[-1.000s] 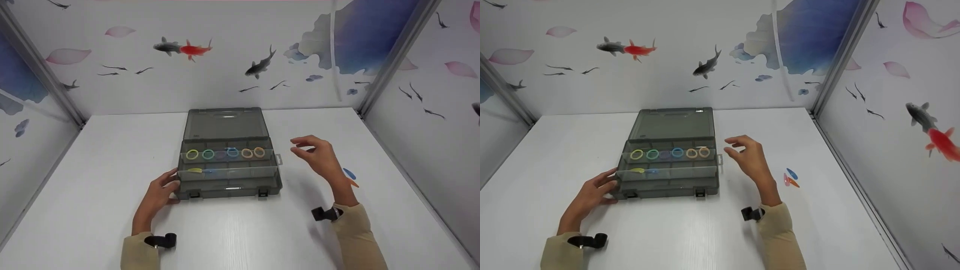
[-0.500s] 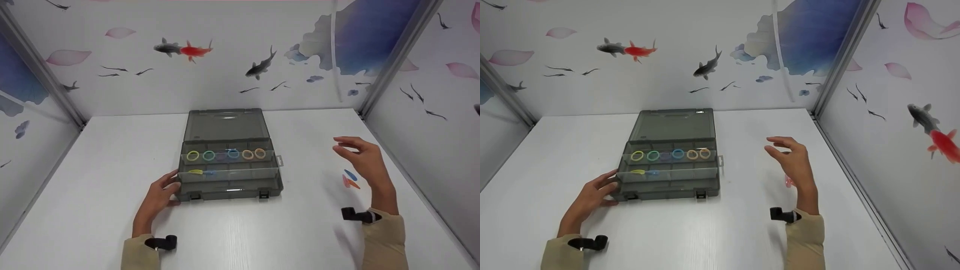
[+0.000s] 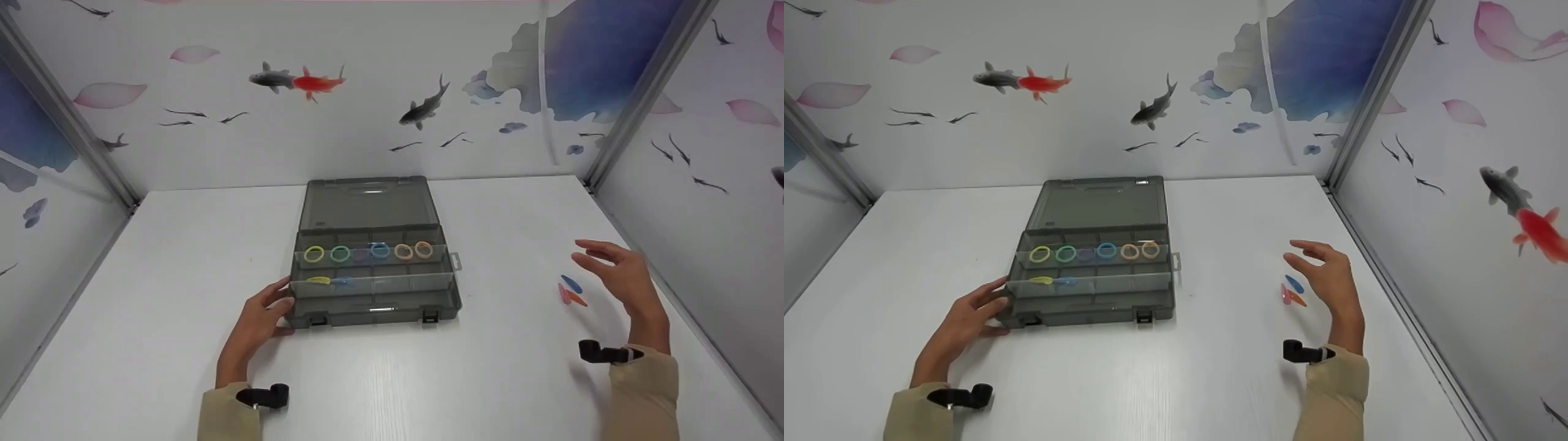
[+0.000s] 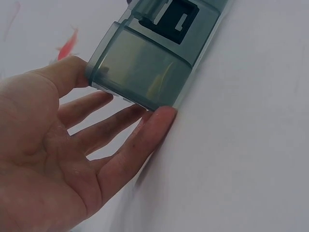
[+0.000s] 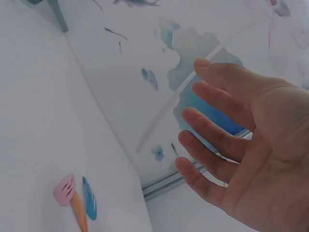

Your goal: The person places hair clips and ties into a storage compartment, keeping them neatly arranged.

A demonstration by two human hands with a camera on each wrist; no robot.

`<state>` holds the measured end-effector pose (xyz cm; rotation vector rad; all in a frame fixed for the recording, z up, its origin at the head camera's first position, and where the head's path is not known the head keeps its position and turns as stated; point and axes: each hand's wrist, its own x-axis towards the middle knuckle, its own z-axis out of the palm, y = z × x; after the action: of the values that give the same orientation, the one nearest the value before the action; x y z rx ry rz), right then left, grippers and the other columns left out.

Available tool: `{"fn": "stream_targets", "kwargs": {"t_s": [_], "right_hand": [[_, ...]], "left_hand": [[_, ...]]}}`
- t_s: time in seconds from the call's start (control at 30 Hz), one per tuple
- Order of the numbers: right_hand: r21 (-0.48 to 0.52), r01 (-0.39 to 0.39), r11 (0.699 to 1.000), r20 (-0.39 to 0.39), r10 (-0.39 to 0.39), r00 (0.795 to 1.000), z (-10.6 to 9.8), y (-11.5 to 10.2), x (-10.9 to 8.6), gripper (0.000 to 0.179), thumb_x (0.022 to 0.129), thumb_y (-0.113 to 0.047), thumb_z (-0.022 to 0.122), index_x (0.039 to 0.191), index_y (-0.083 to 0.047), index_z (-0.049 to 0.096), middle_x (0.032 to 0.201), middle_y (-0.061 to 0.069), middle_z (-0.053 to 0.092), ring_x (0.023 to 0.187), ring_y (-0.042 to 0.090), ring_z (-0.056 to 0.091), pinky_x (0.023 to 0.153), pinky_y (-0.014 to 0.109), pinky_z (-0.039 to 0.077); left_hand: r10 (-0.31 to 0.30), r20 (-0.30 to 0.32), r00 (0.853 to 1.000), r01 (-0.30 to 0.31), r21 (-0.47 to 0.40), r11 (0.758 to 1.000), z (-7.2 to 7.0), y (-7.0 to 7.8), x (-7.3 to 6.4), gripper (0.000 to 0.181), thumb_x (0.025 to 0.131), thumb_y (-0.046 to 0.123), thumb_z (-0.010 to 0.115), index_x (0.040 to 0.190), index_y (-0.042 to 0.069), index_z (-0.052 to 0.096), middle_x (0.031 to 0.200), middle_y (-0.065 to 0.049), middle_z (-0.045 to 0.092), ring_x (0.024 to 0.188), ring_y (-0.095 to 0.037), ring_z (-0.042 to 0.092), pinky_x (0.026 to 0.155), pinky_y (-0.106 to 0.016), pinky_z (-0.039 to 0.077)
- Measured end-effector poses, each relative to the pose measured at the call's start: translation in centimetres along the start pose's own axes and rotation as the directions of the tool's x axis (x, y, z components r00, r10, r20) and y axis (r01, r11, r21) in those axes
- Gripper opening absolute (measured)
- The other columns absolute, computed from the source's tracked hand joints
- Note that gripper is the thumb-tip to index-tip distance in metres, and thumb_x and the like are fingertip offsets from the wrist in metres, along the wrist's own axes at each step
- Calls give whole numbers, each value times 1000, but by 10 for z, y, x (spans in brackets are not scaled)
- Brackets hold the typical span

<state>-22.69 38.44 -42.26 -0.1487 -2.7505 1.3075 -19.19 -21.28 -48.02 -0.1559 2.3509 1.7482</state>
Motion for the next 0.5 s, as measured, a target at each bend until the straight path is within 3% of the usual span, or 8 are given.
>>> {"fn": "stream_targets", "kwargs": {"t_s": [0.1, 0.23, 0.33, 0.5], "right_hand": [[35, -125, 991, 28, 125, 992, 4, 12, 5, 70, 93, -57, 62, 145, -11, 53, 141, 8, 56, 124, 14, 50, 111, 49, 44], [98, -272, 957, 92, 263, 960, 9, 26, 9, 76, 93, -60, 60, 149, -11, 47, 155, 14, 44, 139, 30, 44, 120, 51, 36], [129, -336, 933, 115, 323, 939, 11, 35, 11, 77, 93, -58, 61, 151, -10, 44, 163, 18, 32, 148, 37, 32, 123, 55, 30], [123, -407, 905, 121, 394, 911, 14, 48, 14, 79, 93, -60, 61, 152, -11, 42, 166, 18, 24, 152, 44, 18, 123, 65, 19]], "left_hand": [[3, 2, 1000, -3, -2, 1000, 0, 0, 0, 55, 105, 15, 47, 158, 16, 31, 159, -24, 34, 141, -47, 42, 87, -43, 62], [0, 3, 1000, 0, -5, 1000, -1, 0, -1, 55, 105, 15, 47, 158, 15, 31, 160, -24, 34, 141, -47, 42, 88, -44, 62], [1, 0, 1000, -1, -7, 1000, -1, 0, -1, 55, 105, 16, 47, 158, 15, 32, 160, -24, 34, 142, -46, 41, 88, -44, 62], [-1, 5, 1000, 1, -9, 1000, -1, 0, -1, 56, 105, 17, 48, 158, 16, 31, 160, -24, 33, 143, -46, 41, 88, -44, 62]]}}
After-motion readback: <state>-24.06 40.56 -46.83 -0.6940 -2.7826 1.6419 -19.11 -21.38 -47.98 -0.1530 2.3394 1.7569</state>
